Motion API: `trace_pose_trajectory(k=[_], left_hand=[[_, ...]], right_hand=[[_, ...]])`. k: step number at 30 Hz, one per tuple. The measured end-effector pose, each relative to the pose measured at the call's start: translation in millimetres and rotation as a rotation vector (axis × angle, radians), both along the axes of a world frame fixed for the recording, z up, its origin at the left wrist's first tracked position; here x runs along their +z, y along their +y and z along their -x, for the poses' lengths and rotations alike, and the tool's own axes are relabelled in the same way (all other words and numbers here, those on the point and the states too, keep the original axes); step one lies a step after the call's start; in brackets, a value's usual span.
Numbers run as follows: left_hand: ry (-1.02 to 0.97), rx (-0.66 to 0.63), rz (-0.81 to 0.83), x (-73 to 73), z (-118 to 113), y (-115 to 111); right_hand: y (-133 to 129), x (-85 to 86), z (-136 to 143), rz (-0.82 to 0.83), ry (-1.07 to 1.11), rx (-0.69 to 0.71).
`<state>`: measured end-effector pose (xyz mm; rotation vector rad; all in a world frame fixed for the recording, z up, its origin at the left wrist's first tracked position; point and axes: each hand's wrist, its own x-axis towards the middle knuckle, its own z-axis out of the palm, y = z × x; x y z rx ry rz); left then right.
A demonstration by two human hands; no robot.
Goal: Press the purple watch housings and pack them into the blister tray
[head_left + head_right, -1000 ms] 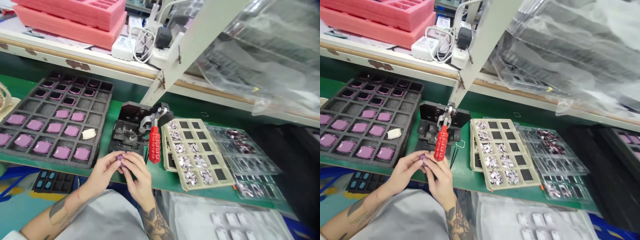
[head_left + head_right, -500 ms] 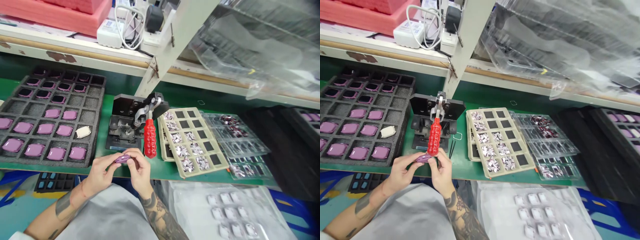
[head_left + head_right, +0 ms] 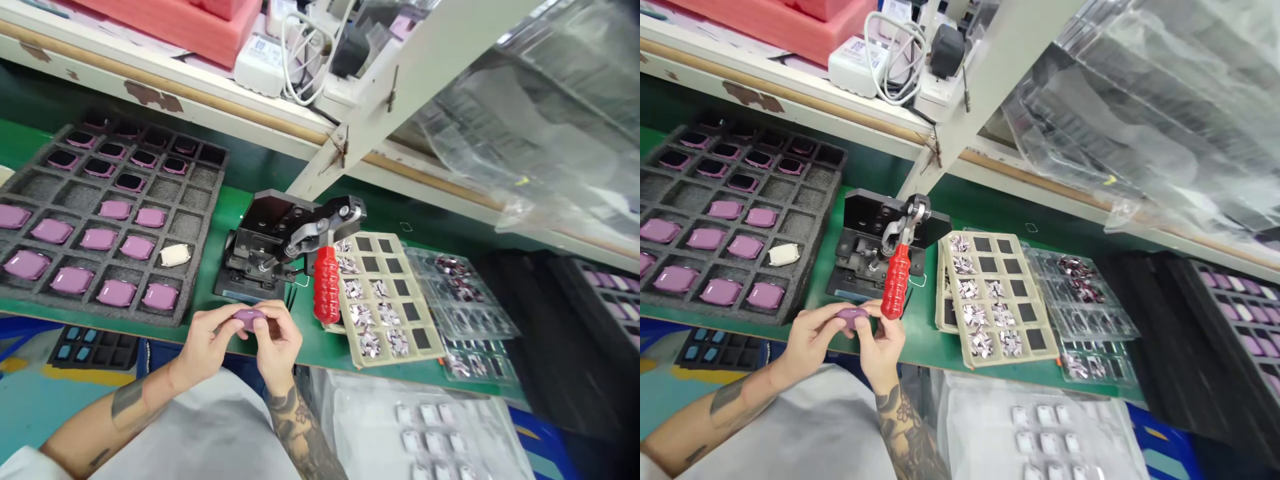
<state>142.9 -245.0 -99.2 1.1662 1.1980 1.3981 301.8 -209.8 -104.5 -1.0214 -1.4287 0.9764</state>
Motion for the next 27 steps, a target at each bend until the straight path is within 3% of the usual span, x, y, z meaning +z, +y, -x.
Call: trace_pose_trajectory(k=[4, 6, 9, 10, 12, 16, 18, 21, 24, 27], left_hand=[[-0.271, -0.013, 0.177, -4.1, -8.2, 4.8], [-0.357, -0.036, 0.237, -5.3, -11.0, 7.5], [-0.410, -0.070, 0.291, -7.8, -13.6, 11.0], [-0.420, -0.082, 0.303, -9.1, -14.1, 11.6], [-0.445, -0.111, 0.327, -12.4, -14.3, 11.3], [-0.404, -0.179, 0.416, -19.7, -11.2, 5.8], [-0.309, -0.182, 0.421, -20.9, -8.9, 2.4], [-0.139, -0.183, 0.356, -15.4, -5.2, -2.9], [0.002, -0.218, 0.278, -3.0, 2.1, -10.1], [0.176, -0.217, 0.137, 7.2, 15.1, -18.4]], right_hand=[[-0.2, 1.3, -8.2, -0.063, -0.131, 0.019], [9.8, 12.6, -10.9, -0.192, -0.169, -0.111], [40.4, 41.1, -12.7, -0.638, -0.172, -0.402], [52.8, 51.9, -12.6, -0.798, -0.197, -0.441], [76.2, 73.0, -11.3, -0.998, -0.291, -0.395], [105.2, 114.7, 0.3, -1.091, -0.380, -0.249], [111.8, 136.7, 11.2, -1.114, -0.270, -0.284], [112.3, 159.7, 25.1, -1.019, -0.139, -0.403], [94.9, 147.5, 22.8, -0.899, -0.094, -0.465], [61.3, 93.7, 6.9, -0.720, -0.121, -0.345]])
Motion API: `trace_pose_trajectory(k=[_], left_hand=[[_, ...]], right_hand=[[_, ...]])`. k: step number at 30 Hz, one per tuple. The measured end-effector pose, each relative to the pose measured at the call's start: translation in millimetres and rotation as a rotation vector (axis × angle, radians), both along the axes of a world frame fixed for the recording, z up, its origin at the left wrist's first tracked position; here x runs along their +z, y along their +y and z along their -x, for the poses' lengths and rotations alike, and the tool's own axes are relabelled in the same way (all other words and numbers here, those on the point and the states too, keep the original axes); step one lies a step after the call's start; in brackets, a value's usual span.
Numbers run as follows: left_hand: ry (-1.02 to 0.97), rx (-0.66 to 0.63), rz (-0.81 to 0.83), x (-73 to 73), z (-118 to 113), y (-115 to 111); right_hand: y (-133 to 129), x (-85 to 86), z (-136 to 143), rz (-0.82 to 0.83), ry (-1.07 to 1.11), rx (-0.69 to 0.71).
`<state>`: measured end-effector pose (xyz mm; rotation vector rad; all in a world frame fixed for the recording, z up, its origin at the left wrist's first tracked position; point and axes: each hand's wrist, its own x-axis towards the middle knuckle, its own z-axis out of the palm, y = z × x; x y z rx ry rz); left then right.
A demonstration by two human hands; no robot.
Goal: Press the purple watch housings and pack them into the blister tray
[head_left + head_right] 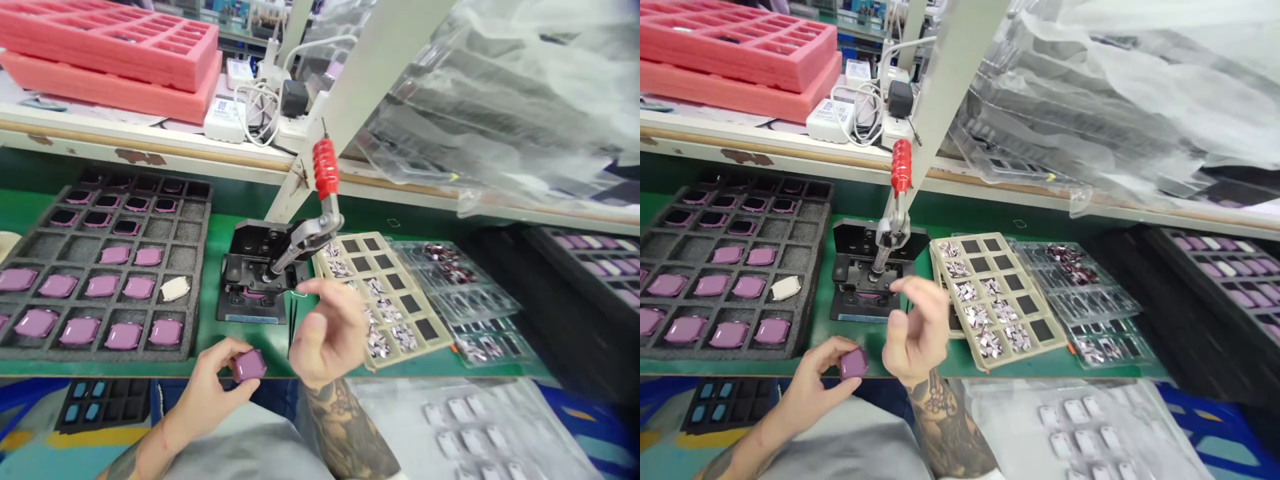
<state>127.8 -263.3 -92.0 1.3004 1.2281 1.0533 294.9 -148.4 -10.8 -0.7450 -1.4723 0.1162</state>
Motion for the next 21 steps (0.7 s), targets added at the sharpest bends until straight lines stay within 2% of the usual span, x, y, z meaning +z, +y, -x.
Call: trace_pose_trajectory(k=[3, 5, 6, 8, 10, 13, 17, 21], left_hand=[[0.125, 0.028, -0.185, 2.9, 11.4, -3.9], [0.169, 0.049, -0.284, 2.8, 13.3, -2.6], [0.188, 0.054, -0.327, 3.1, 12.3, -1.1], [0.221, 0.050, -0.403, 5.1, 8.2, 2.1], [0.247, 0.027, -0.454, 8.7, 4.3, 4.4], [0.327, 0.007, -0.488, 13.3, 3.6, 5.6], [0.627, 0.103, -0.541, 11.5, 5.9, 15.3], [0.935, 0.100, -0.564, 4.0, -5.1, 49.9]], right_hand=[[-25.5, -64.7, -12.9, 0.247, -0.304, 0.068], [-25.7, -93.7, -15.1, 0.337, -0.542, 0.047], [-20.5, -101.8, -14.2, 0.378, -0.658, 0.034], [-3.6, -106.9, -10.1, 0.464, -0.860, 0.031], [13.7, -103.5, -5.4, 0.550, -0.977, 0.064], [22.6, -98.6, -3.5, 0.621, -0.895, 0.128], [-5.2, -101.2, -14.0, 0.592, -0.549, 0.163], [-43.3, -100.8, -31.4, 0.558, -0.310, 0.040]])
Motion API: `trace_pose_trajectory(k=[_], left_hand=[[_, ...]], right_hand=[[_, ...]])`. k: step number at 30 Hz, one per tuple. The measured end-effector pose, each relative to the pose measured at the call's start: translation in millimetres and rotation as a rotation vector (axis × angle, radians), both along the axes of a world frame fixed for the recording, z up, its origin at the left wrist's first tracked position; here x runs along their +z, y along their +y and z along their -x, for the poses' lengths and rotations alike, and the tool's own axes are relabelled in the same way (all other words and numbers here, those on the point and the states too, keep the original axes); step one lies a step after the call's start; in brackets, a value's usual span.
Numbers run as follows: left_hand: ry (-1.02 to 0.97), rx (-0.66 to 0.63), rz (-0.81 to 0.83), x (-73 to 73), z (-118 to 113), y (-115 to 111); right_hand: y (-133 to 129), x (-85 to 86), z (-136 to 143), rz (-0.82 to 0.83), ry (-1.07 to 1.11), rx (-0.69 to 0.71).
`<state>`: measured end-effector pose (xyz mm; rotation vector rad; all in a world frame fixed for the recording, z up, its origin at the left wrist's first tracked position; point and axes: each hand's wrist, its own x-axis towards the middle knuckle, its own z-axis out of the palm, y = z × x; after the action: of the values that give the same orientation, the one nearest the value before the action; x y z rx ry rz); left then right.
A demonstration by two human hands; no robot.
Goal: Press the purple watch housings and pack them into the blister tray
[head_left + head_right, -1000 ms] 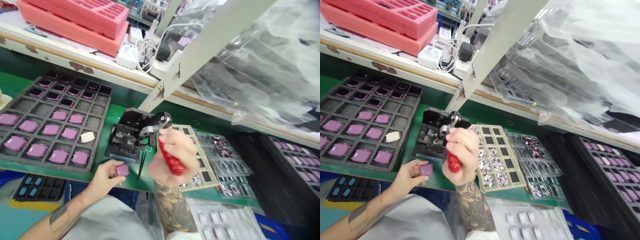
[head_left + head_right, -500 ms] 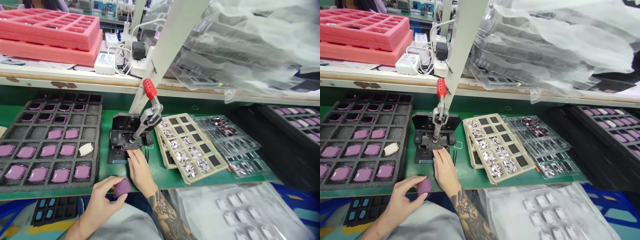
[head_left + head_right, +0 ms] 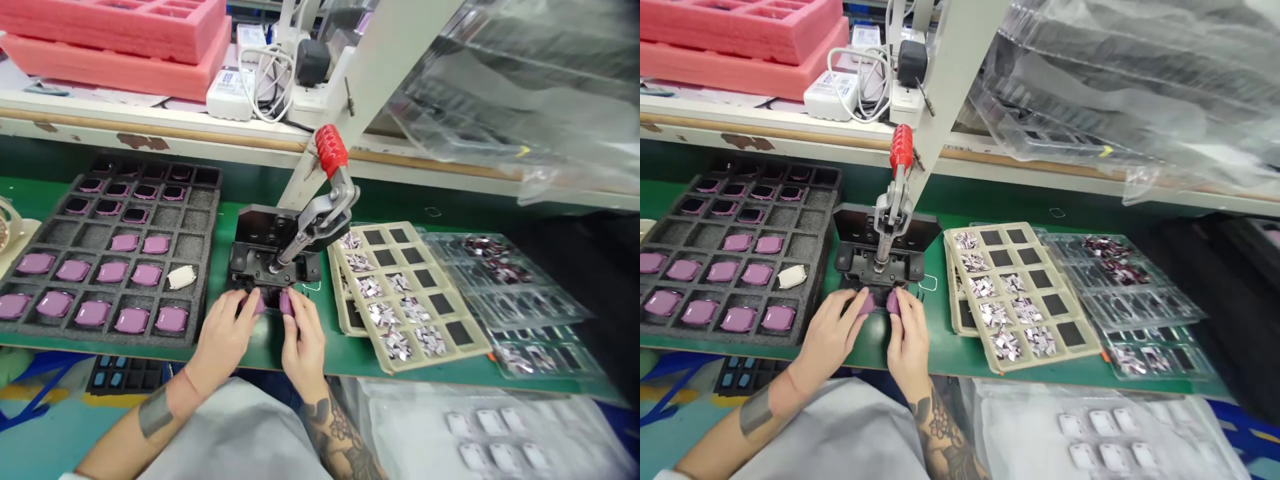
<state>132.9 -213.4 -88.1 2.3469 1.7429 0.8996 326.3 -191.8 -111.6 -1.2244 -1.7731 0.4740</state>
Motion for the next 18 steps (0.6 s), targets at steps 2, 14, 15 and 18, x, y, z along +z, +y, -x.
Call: trace_pose_trajectory(k=[2, 14, 15, 18], left_hand=[[0.107, 0.005, 0.013, -2.9, -9.6, 21.2], [-0.469, -0.247, 0.317, 1.3, -8.3, 3.8], [-0.592, -0.215, 0.339, 6.9, -7.2, -6.7], [-0.840, -0.002, 0.364, 26.8, -0.7, -32.6]], right_hand=[[-12.1, 3.3, -9.3, 0.003, 0.019, -0.064], [-19.3, 11.3, -19.9, -0.155, -0.037, 0.009], [-17.9, 12.6, -12.9, -0.211, -0.044, 0.093], [-11.9, 24.6, 9.8, -0.296, -0.076, 0.380]])
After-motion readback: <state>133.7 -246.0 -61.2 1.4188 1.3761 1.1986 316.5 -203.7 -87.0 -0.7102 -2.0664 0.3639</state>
